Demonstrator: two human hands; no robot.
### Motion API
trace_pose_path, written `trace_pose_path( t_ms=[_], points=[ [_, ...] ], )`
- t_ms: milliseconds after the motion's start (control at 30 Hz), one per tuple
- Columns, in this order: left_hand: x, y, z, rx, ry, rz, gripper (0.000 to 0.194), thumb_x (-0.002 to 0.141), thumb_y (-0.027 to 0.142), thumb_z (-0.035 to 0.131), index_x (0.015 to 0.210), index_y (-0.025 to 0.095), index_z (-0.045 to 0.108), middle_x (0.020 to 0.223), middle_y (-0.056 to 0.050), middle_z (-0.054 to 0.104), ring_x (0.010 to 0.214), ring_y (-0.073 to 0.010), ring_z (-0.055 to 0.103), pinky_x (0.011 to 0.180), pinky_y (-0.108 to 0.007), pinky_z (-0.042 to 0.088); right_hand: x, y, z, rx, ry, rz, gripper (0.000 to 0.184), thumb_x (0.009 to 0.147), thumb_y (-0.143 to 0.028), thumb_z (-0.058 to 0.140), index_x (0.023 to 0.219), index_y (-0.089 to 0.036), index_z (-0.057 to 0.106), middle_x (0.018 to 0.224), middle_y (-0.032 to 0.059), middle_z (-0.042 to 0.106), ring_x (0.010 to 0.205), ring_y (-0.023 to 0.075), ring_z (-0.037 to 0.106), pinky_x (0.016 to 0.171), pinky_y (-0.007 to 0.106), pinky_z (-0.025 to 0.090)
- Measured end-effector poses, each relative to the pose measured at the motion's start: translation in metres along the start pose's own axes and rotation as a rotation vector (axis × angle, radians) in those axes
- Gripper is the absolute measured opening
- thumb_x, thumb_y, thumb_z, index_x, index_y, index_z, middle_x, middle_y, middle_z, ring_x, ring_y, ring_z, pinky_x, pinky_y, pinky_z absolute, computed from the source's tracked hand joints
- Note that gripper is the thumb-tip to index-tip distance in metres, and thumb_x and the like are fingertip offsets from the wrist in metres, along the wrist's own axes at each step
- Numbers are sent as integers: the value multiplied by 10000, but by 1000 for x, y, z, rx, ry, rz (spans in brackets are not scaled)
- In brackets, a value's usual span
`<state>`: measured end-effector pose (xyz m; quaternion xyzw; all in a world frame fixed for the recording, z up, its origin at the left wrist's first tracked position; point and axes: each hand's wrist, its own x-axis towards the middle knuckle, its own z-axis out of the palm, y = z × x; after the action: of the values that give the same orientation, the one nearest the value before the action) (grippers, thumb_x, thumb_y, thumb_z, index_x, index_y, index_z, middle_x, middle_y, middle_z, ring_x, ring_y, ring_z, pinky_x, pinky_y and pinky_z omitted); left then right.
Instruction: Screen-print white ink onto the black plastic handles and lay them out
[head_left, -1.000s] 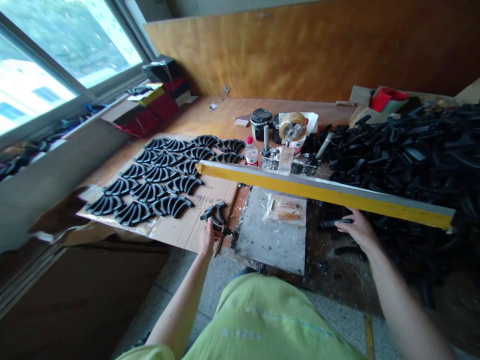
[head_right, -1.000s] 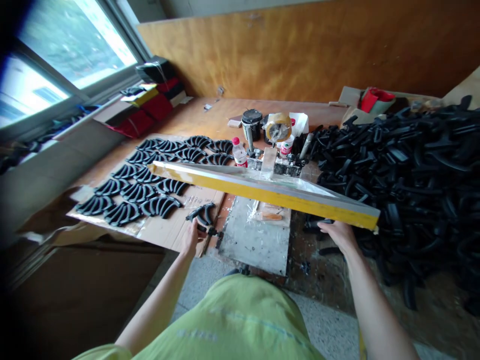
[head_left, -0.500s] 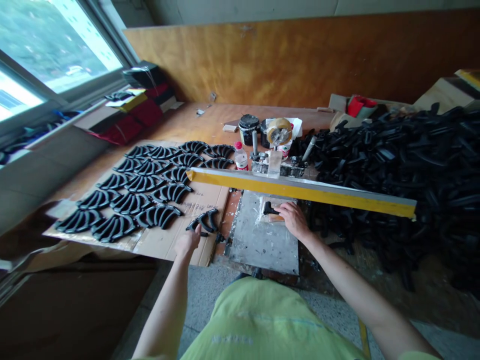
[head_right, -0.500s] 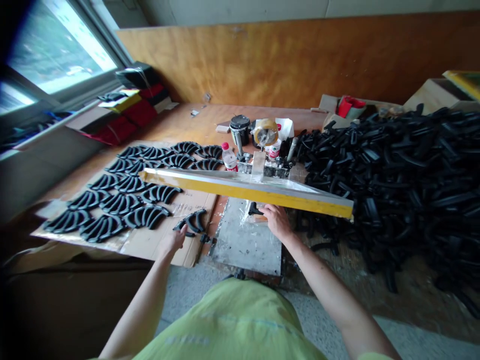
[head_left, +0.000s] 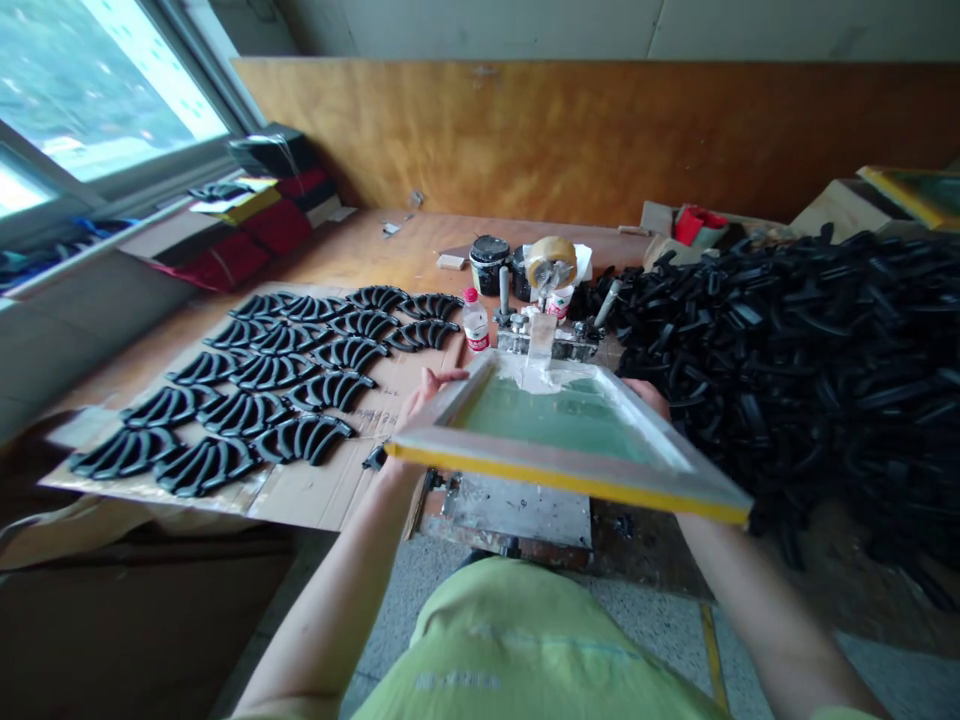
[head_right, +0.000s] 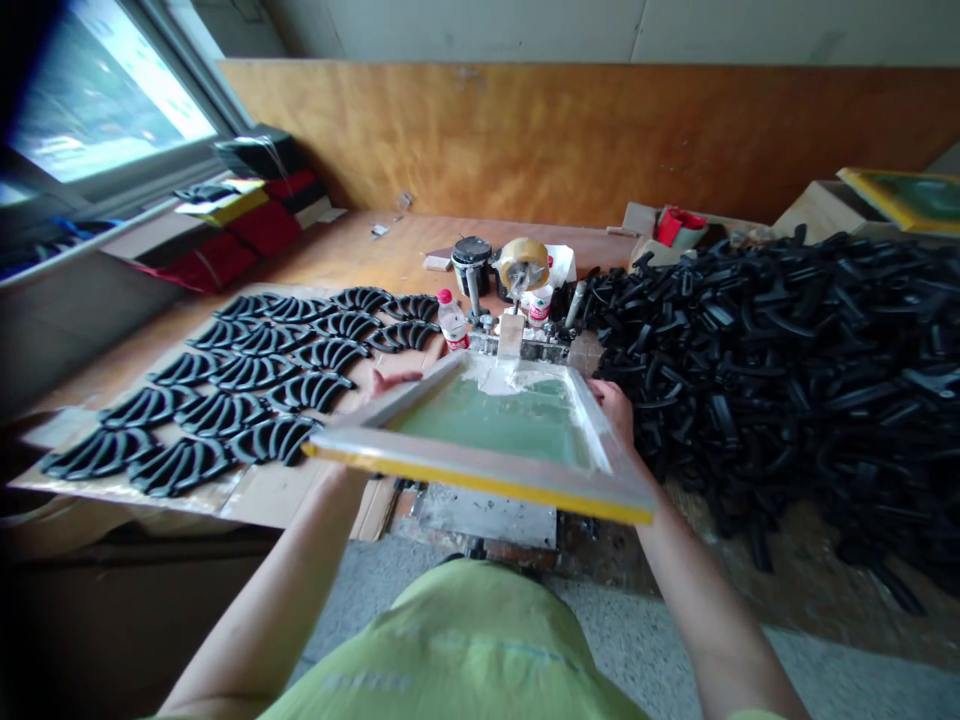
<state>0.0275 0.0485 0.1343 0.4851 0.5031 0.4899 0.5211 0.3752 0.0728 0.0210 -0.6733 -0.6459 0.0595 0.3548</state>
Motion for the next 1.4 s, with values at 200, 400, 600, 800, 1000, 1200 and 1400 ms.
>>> trace_pose_path(
  t_ms=[200,400,600,800,1000,1200,1400],
  points=[
    [-31,-89,-23,99,-82,-334,700,743,525,660,1339,193,506,719,-3,655,549,-124,562,486,-207,418,45,-61,22,8,-17,-282,479,780,-191,644,1250,-159,564,1323,141,505,1167,266,527,976,405,463],
    [-24,-151,-24,214,-68,-303,701,776,532,616,1378,207,464,792,-13,681,651,-144,605,558,-219,447,55,-104,62,-266,-388,-371,223,812,-156,602,1036,-152,602,1036,114,631,1009,249,561,848,335,451],
    [-21,-164,-30,257,-66,-314,668,790,568,580,1347,210,495,842,-24,697,677,-151,613,589,-228,454,44,-90,60,-414,-406,-260,132,834,-153,517,938,-146,597,947,114,661,907,230,576,761,296,403],
    [-22,-166,-30,238,-54,-338,681,773,572,597,1339,204,505,823,-19,686,643,-145,600,570,-221,444,0,-96,60,-342,-438,-478,163,808,-84,466,866,-151,603,879,100,643,887,227,547,737,303,391],
    [-24,-160,-28,207,-39,-336,664,766,560,612,1321,205,524,797,-16,666,609,-138,581,538,-214,426,-12,-90,28,-118,-602,-775,197,769,-57,484,835,-172,630,826,68,630,835,206,542,718,295,394],
    [-26,-154,-26,201,-26,-317,658,764,559,614,1302,187,538,776,-23,666,608,-138,583,524,-211,424,-5,-89,38,-137,-448,-617,186,817,-74,490,849,-172,646,848,75,624,884,217,542,736,301,414],
    [-26,-144,-23,95,-37,-356,692,735,554,656,1301,179,525,788,-32,689,634,-158,622,543,-226,465,-18,-84,36,-38,-484,-700,191,860,-134,519,977,-182,662,894,65,643,921,205,563,794,294,441]
  ],
)
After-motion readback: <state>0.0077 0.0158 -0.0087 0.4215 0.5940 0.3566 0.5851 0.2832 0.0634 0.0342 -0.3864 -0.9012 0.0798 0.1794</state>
